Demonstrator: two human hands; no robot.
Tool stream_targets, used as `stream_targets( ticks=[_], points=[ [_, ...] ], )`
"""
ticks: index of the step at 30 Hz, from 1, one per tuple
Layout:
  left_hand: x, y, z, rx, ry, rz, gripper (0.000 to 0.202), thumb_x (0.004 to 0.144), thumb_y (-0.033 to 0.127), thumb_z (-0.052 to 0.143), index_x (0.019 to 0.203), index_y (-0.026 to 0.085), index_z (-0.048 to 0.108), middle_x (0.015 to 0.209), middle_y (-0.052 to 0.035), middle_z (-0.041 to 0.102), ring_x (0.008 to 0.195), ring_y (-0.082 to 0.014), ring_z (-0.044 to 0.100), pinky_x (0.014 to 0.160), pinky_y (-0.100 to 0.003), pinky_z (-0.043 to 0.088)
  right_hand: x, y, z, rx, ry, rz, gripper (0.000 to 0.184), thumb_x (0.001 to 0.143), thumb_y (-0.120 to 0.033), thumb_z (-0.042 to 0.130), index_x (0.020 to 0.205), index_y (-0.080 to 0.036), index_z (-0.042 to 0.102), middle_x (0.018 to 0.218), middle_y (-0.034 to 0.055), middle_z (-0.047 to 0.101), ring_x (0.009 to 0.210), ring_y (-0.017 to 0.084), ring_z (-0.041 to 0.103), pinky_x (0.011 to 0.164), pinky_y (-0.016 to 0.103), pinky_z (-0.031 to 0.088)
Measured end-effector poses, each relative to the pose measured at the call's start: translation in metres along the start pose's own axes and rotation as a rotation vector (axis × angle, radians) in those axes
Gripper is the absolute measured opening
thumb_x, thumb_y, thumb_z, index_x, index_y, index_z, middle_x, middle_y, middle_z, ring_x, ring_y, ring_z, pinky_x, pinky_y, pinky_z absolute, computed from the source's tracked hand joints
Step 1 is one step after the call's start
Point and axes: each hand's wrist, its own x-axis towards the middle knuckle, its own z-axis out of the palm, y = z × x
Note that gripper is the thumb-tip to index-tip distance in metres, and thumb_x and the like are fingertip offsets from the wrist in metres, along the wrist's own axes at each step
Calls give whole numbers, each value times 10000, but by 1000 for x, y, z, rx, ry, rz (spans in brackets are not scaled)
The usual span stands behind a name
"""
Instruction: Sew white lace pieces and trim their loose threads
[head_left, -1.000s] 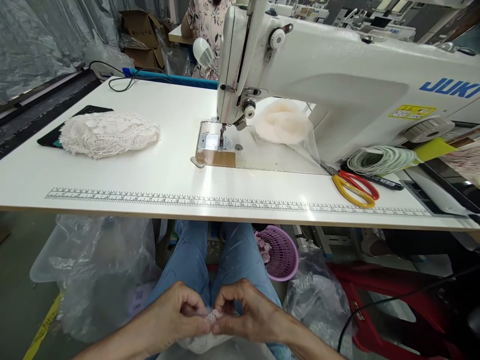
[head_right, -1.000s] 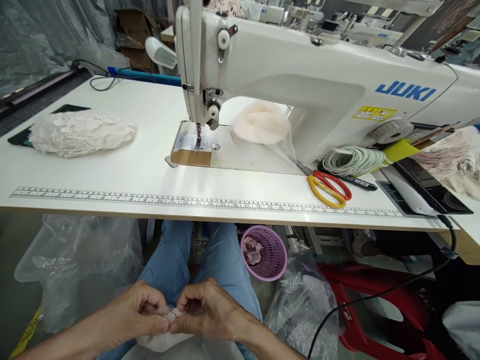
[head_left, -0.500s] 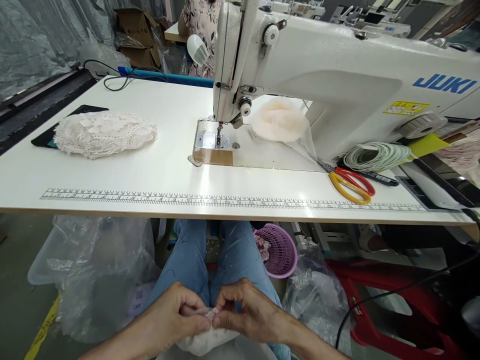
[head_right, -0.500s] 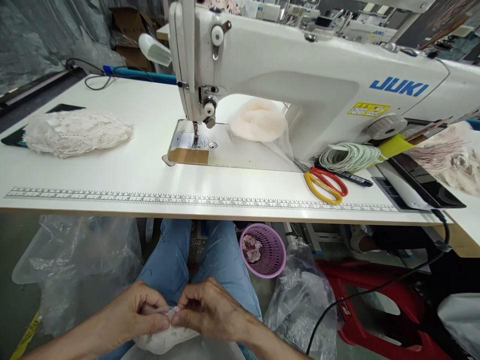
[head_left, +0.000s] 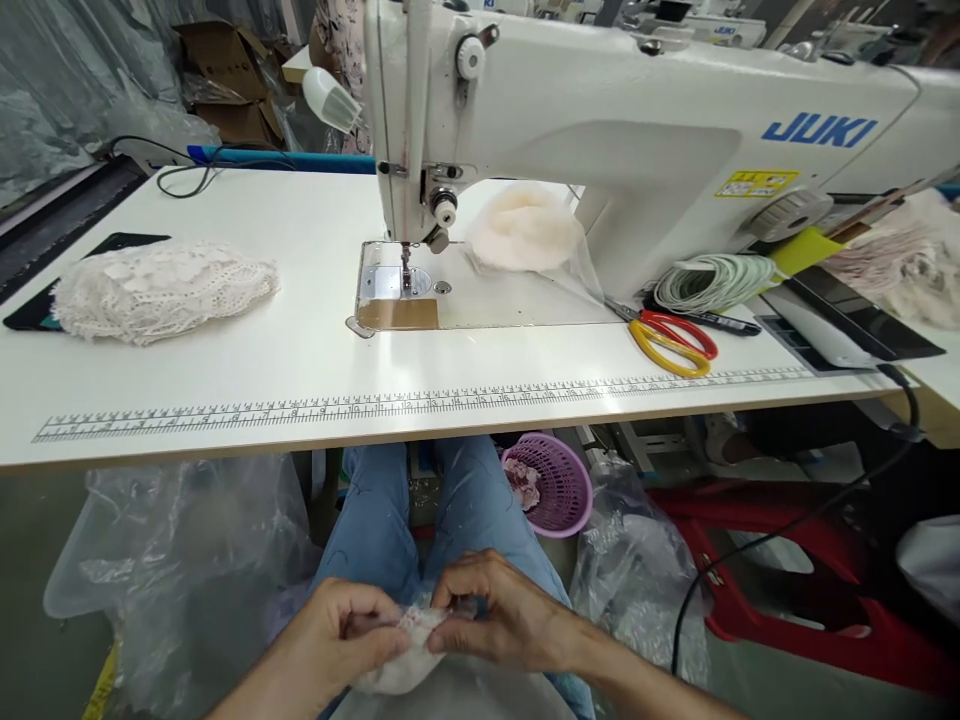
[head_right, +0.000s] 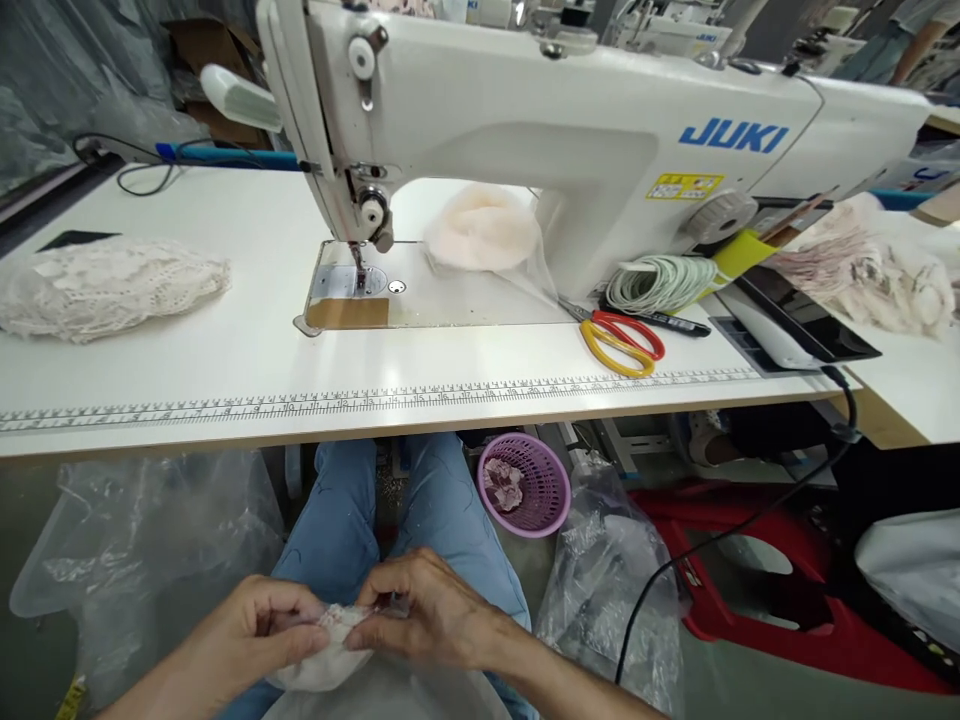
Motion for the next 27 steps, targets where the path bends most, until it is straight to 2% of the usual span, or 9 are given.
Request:
stream_targets(
  ticks=[4, 7, 12, 18, 20, 24, 27],
  points=[
    [-2, -5, -1, -5, 11, -1, 553, 632, 670, 622, 664, 118, 642, 514, 58, 353, 495, -80, 233, 465, -216, 174, -1, -2, 3, -77, 49, -38, 409, 759, -563, 616, 789, -158, 670, 690, 1, 624, 675, 138, 570, 735, 253, 385],
    [-3, -3, -1, -28, 6, -9, 554, 637, 671, 629, 671, 119, 655, 513, 60, 345, 494, -79, 231, 474, -215, 190, 0, -3, 7, -100, 80, -28, 456, 668, -601, 676, 823, -172, 666, 684, -14, 625, 679, 138, 572, 762, 258, 371],
    [-3, -2, -3, -51, 27, 12, 519, 647, 646, 650, 651, 128, 643, 503, 74, 298, 490, -75, 201, 475, -220, 172, 2, -3, 9, -79, 103, -16, 417, 766, -565, 610, 774, -154, 678, 624, -14, 592, 613, 111, 533, 653, 218, 375],
    [0, -9, -3, 1, 30, 27, 563, 654, 680, 611, 634, 117, 605, 535, 51, 333, 515, -83, 228, 480, -227, 165, 1, 7, 5, -4, 57, -42, 373, 864, -461, 533, 785, -130, 685, 600, -18, 570, 533, 84, 478, 571, 200, 363],
    [1, -8, -2, 26, 38, 30, 555, 664, 671, 607, 645, 117, 622, 537, 47, 339, 521, -88, 238, 486, -229, 175, 2, 8, 5, 30, 41, -24, 391, 843, -492, 549, 798, -129, 687, 596, -21, 557, 535, 86, 466, 540, 194, 351],
    [2, -4, -2, 79, 31, 47, 533, 717, 626, 587, 716, 100, 673, 551, 44, 341, 540, -94, 242, 495, -238, 163, 6, 6, 5, 78, 77, 0, 458, 715, -578, 650, 765, -124, 688, 584, -25, 542, 543, 90, 462, 496, 185, 329],
    [1, -3, -2, 93, 26, 50, 528, 724, 619, 581, 724, 99, 671, 544, 50, 324, 537, -94, 234, 494, -247, 156, 7, 5, 6, 85, 80, -17, 451, 743, -577, 622, 742, -132, 692, 579, -16, 561, 575, 104, 500, 529, 191, 360]
  ],
)
